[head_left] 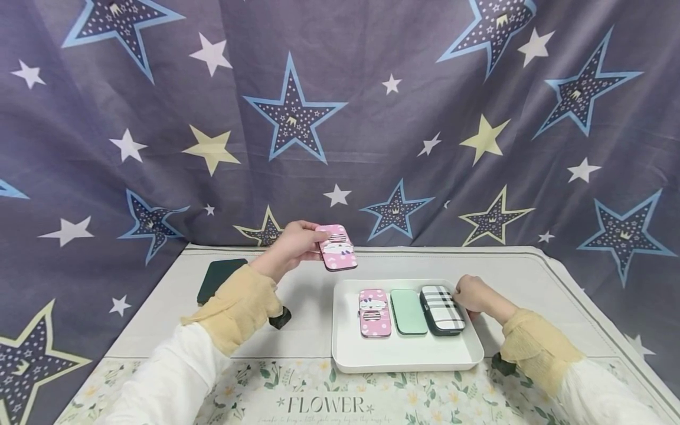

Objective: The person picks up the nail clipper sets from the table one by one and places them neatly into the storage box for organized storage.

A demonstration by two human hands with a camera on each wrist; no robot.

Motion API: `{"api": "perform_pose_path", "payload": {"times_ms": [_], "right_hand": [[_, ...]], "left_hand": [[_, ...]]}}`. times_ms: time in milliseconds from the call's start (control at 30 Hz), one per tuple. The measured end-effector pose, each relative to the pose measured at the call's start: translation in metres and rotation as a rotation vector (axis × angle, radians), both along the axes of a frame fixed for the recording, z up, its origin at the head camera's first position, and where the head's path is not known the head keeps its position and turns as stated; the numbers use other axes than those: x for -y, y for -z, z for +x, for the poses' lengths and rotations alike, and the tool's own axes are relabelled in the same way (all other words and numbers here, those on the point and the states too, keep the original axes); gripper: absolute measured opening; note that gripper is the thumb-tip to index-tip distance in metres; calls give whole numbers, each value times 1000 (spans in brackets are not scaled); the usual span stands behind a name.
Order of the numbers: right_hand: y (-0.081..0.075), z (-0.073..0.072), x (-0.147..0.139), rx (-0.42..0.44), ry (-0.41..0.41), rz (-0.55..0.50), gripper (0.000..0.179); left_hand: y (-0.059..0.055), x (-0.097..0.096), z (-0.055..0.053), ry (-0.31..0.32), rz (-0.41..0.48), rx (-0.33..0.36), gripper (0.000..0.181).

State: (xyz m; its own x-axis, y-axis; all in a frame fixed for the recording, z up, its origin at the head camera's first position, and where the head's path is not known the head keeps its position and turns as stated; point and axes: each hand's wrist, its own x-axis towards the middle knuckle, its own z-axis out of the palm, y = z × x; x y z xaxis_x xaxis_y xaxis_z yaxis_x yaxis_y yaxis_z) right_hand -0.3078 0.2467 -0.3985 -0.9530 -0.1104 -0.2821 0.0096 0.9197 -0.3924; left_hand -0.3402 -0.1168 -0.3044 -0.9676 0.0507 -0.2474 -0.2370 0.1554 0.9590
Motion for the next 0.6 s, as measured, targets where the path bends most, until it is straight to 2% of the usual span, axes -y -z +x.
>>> {"api": "perform_pose_path", "payload": {"times_ms": [200,600], "right_hand": [[-1,0,0,4,0,2,27],[-1,0,0,-3,-15,12,27]], "left_hand": [[1,-23,6,32,-8,4,36],[8,-65,16,100,46,25,33]]}}
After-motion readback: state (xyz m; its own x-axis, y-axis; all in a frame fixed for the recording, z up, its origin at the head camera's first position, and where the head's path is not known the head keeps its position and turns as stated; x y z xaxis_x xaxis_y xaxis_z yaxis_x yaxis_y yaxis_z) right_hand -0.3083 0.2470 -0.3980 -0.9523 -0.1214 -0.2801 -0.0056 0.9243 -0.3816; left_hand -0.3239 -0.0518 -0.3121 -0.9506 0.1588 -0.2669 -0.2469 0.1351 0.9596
